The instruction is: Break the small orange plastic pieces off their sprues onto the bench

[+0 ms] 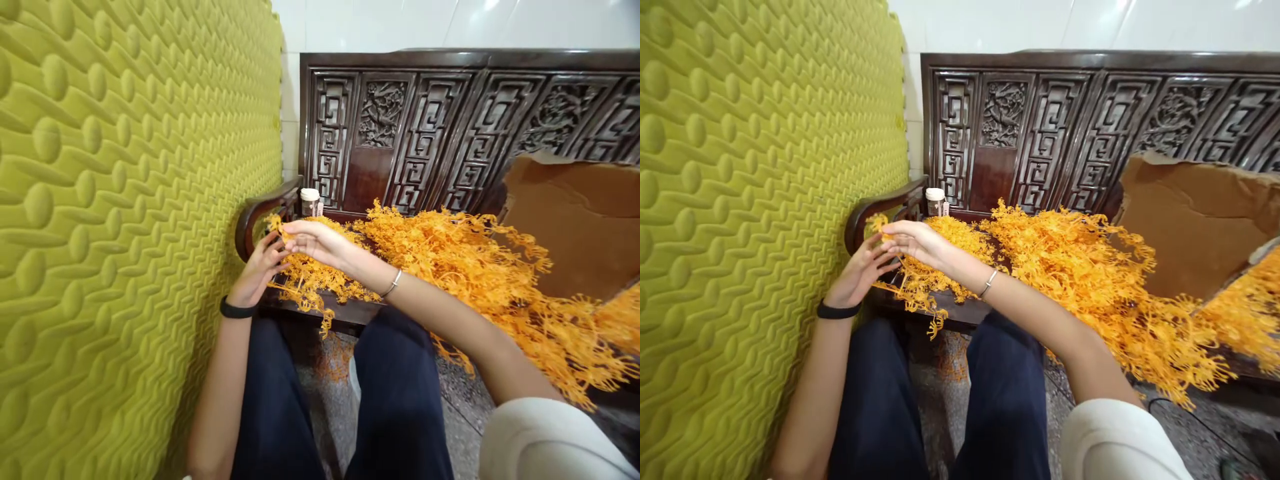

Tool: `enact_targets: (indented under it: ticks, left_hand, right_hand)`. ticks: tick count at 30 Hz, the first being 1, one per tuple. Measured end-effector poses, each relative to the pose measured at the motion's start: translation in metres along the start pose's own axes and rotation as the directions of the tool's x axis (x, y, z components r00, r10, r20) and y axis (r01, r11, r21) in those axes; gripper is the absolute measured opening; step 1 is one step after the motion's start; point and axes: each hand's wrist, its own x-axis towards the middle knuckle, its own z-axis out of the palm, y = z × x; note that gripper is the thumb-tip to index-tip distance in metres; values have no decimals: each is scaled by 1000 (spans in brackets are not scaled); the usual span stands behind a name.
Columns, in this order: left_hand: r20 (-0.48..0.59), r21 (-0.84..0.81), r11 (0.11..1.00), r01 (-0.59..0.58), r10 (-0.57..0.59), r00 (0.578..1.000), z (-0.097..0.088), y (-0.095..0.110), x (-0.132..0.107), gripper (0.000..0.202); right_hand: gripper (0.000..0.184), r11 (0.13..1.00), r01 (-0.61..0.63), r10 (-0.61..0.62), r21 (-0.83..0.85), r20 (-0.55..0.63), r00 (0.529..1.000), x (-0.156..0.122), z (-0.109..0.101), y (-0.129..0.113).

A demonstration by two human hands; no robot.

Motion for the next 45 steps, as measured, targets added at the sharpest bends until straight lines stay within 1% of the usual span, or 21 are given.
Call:
enact_targets:
  ticks: [2, 4, 6, 8, 10, 12, 13, 14, 17, 21, 24, 26, 28, 30, 32, 34, 36, 38, 40, 43, 45]
  left_hand:
    - [60, 4, 1000, 20, -20, 998, -1, -6, -2, 53]
    - [176, 41, 999, 22, -29, 984, -2, -12, -4, 55]
    - [304, 85, 996, 14, -40, 952, -2, -18, -7, 66]
    - [411, 101, 995, 10, -51, 910, -1, -25, -8, 71]
    - [495, 114, 992, 57, -106, 863, 2, -37, -9, 67]
    - [529, 113, 983, 144, -182, 829, 7, -53, -10, 58]
    - [527, 77, 980, 185, -198, 826, 10, -63, -10, 54]
    - [505, -7, 977, 215, -182, 844, 14, -74, -11, 55]
    - [442, -127, 958, 256, -177, 879, 23, -105, -14, 64]
    - [379, -178, 923, 340, -255, 890, 28, -129, -15, 43]
    - [341, -212, 911, 355, -271, 900, 24, -132, -11, 43]
    - [299, -249, 907, 340, -262, 918, 19, -131, -7, 43]
    - [248, -273, 907, 319, -254, 935, 15, -127, -2, 41]
    - [176, -284, 910, 303, -261, 949, 12, -122, 2, 39]
    - [138, -302, 902, 308, -279, 950, 10, -116, 5, 34]
    - [79, -277, 912, 302, -291, 953, 8, -112, 7, 33]
    - [0, -207, 939, 276, -282, 960, 5, -110, 8, 33]
    - [-66, -120, 964, 237, -246, 967, 3, -111, 8, 32]
    - [-107, -51, 977, 205, -210, 972, 2, -114, 8, 31]
    - [-151, 46, 984, 174, -165, 975, 2, -118, 6, 30]
    - [-164, 100, 982, 160, -143, 976, 4, -119, 5, 29]
  right_hand:
    - [9, 999, -35, 36, -16, 62, 997, -9, -2, 8]
    - [19, 992, -77, 96, -101, 193, 976, -20, -4, 10]
    - [29, 970, -115, 190, -216, 368, 910, -30, -9, 10]
    - [36, 945, -137, 271, -297, 480, 834, -37, -16, 8]
    - [43, 923, -145, 326, -357, 525, 786, -42, -26, 8]
    - [47, 906, -132, 347, -403, 525, 777, -45, -36, 10]
    - [47, 897, -120, 349, -426, 514, 784, -47, -40, 12]
    - [47, 886, -108, 349, -451, 496, 795, -49, -44, 14]
    - [43, 839, -87, 344, -537, 402, 849, -55, -54, 24]
    - [33, 792, -125, 330, -598, 247, 911, -56, -62, 37]
    - [31, 791, -154, 311, -593, 171, 935, -49, -61, 41]
    - [30, 793, -127, 251, -595, 129, 959, -42, -57, 42]
    - [29, 791, -72, 150, -607, 80, 985, -36, -49, 45]
    - [26, 800, 27, -24, -599, 13, 1000, -31, -41, 53]
    - [20, 805, 164, -256, -571, -84, 963, -27, -36, 62]
    - [14, 783, 255, -422, -567, -182, 888, -26, -37, 71]
    - [12, 756, 280, -497, -592, -242, 833, -28, -46, 76]
    - [12, 736, 269, -524, -621, -271, 807, -31, -61, 76]
    - [11, 724, 237, -518, -647, -284, 807, -35, -78, 73]
    - [7, 701, 115, -426, -704, -285, 859, -39, -98, 65]
    - [8, 650, 50, -381, -758, -269, 885, -40, -105, 59]
